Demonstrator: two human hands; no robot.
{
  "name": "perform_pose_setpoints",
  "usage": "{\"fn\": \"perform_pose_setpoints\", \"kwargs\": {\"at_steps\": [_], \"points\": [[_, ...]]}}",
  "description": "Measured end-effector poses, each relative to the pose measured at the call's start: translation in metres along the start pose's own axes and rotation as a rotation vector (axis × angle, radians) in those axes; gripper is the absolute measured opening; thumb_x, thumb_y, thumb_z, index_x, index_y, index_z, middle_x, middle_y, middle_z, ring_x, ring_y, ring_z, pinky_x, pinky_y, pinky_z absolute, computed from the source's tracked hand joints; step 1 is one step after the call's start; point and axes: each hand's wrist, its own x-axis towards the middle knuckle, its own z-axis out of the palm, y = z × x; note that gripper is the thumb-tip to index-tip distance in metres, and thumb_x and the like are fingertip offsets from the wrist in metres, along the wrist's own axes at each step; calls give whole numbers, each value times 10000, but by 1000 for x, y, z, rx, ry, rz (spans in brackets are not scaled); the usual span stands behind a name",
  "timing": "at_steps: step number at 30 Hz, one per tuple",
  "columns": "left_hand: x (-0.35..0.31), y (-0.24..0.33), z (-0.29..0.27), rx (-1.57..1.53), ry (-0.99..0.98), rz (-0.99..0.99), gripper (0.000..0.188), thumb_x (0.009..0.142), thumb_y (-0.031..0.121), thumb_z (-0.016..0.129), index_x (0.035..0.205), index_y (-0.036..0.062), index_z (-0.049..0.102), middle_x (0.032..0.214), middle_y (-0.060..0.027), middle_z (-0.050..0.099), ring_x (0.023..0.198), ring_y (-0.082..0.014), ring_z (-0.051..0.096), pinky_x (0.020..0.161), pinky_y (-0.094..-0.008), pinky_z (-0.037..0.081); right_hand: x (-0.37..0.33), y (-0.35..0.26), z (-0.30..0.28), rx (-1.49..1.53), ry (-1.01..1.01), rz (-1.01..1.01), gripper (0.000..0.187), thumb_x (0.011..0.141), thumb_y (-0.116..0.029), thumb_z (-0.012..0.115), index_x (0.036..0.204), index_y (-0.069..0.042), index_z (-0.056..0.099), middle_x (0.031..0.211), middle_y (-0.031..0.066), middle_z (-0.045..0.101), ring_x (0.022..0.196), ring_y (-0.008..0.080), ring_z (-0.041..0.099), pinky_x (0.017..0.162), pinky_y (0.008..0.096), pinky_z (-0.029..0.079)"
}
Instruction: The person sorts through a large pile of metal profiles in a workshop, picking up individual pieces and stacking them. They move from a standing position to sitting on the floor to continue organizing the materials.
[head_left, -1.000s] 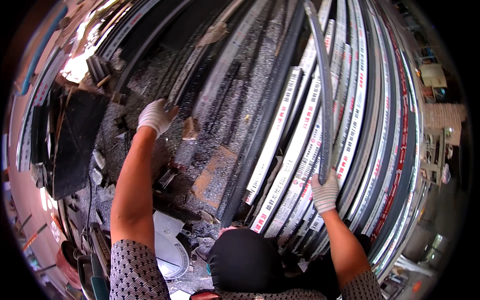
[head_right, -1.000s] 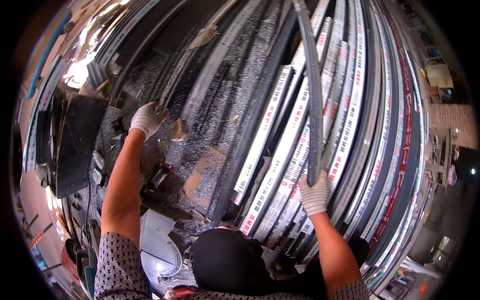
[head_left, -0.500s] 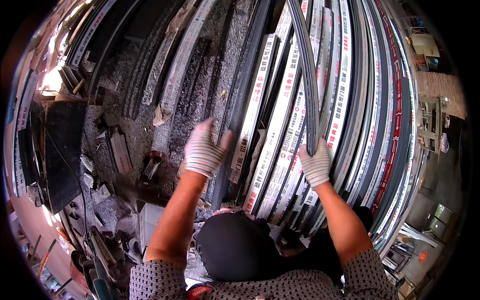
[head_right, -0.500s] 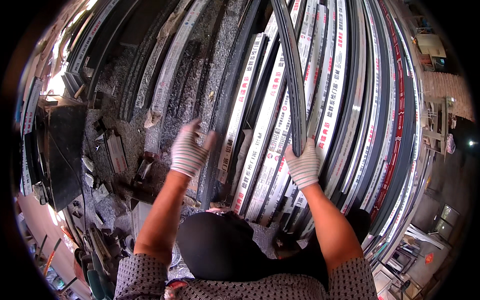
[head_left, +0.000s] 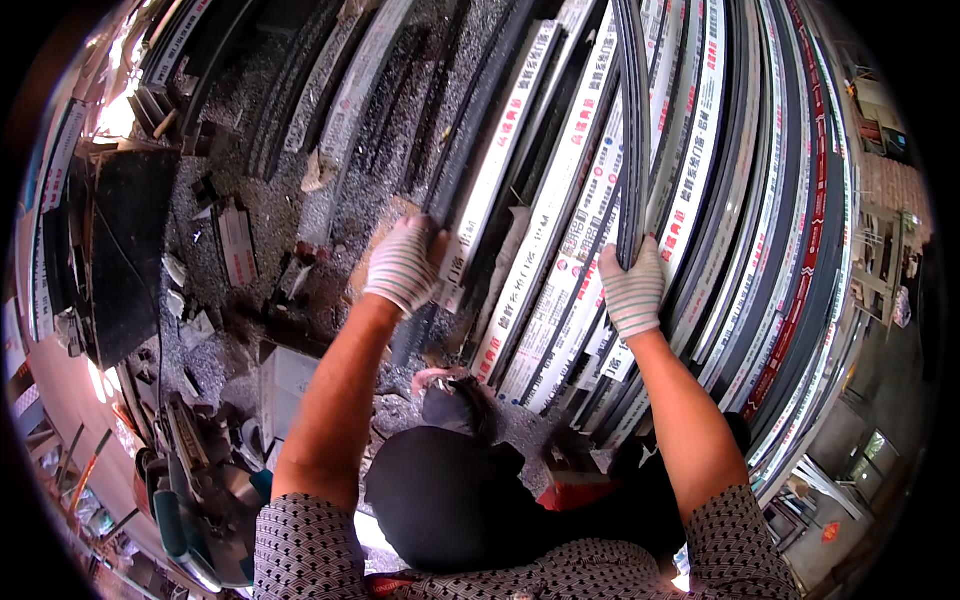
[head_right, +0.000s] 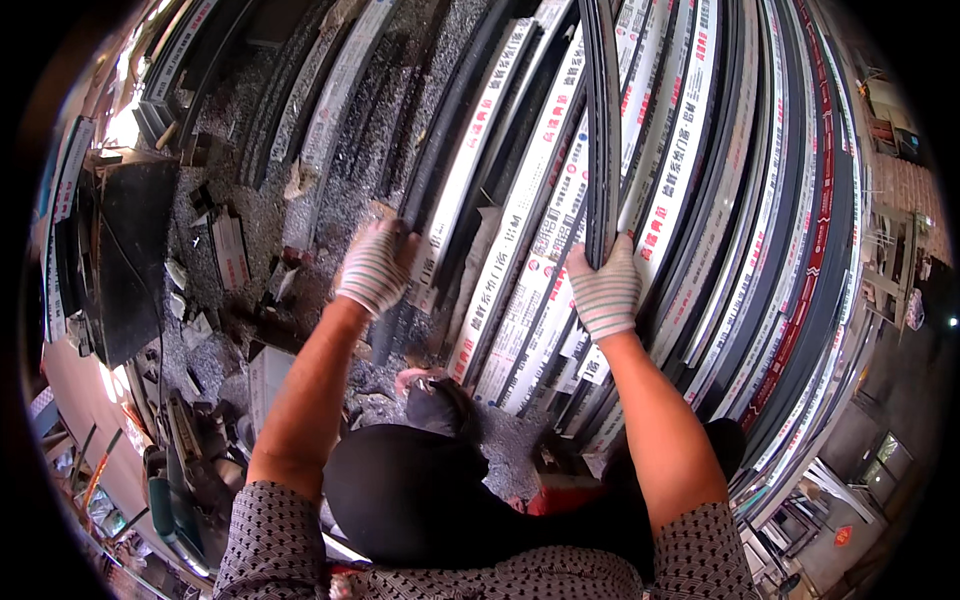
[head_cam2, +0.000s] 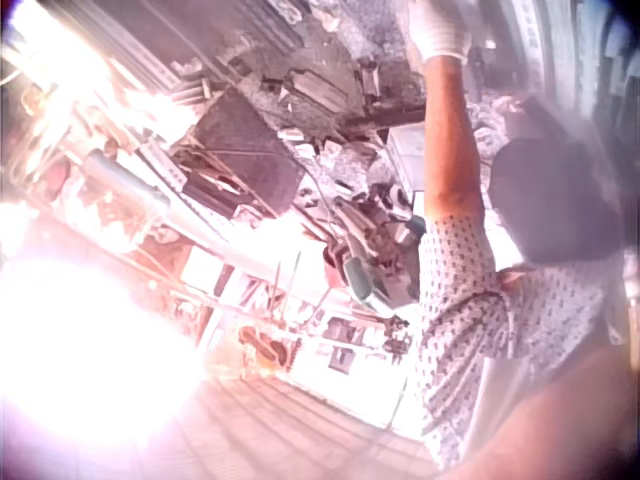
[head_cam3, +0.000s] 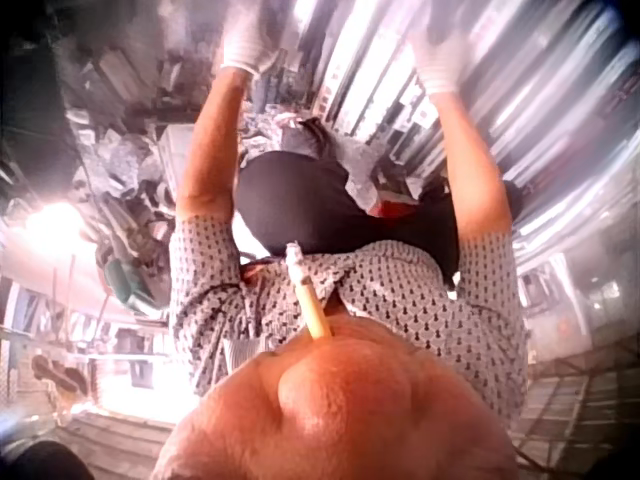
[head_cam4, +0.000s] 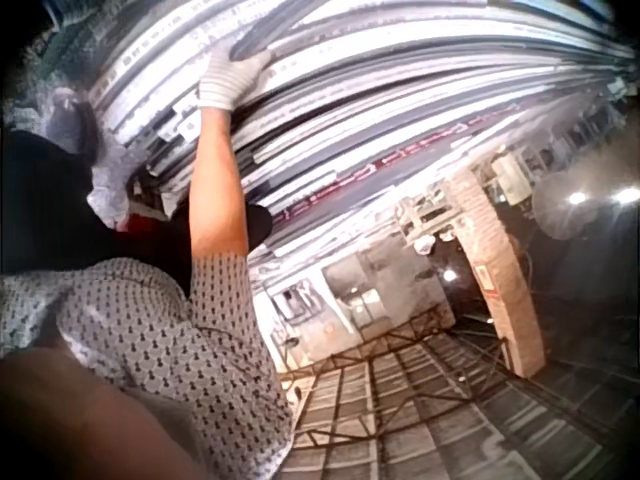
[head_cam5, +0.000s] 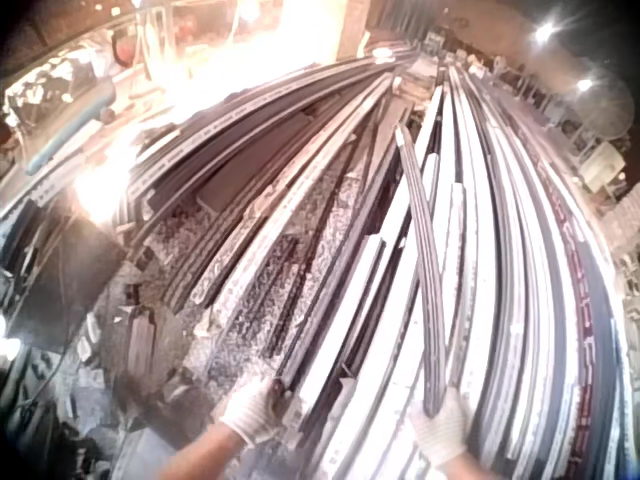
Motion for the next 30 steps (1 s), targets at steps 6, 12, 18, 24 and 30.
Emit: {"fn": "perform_pose_setpoints", "kwargs": {"at_steps": [6,12,18,24,30], "points": [[0,-36,-18,2,161,-143,272,978,246,607,1104,10,652,1007,-234,642,943,-388,639,895,-428,521,-2,-15,-6,39,-78,52,287,891,-156,683,1084,30,583,941,123,694,848,224,662,827,339,524],[4,-56,-24,142,228,-177,311,969,271,620,1151,23,663,1100,-236,662,1015,-423,637,905,-462,511,0,1,-3,173,-93,20,257,907,-179,682,1063,-3,578,813,69,643,569,133,592,518,281,527],[-14,-15,-19,352,365,-274,282,982,218,546,1198,60,636,1136,-212,656,1022,-385,646,926,-445,529,3,6,-7,255,-154,30,263,888,-204,697,994,-12,552,720,67,629,549,166,603,527,330,511],[-68,48,25,243,149,-148,378,979,286,572,1256,30,596,1061,-182,665,1010,-295,634,946,-396,529,-9,-1,-22,402,-149,91,234,875,-171,687,953,-8,539,635,51,580,460,149,563,423,311,474],[-115,50,84,-174,-149,-318,678,965,560,482,1260,-44,570,1152,-322,640,1101,-443,632,981,-478,481,-53,-3,-36,540,-137,193,232,861,-163,686,924,-33,505,622,27,559,432,136,532,373,306,447]]}}
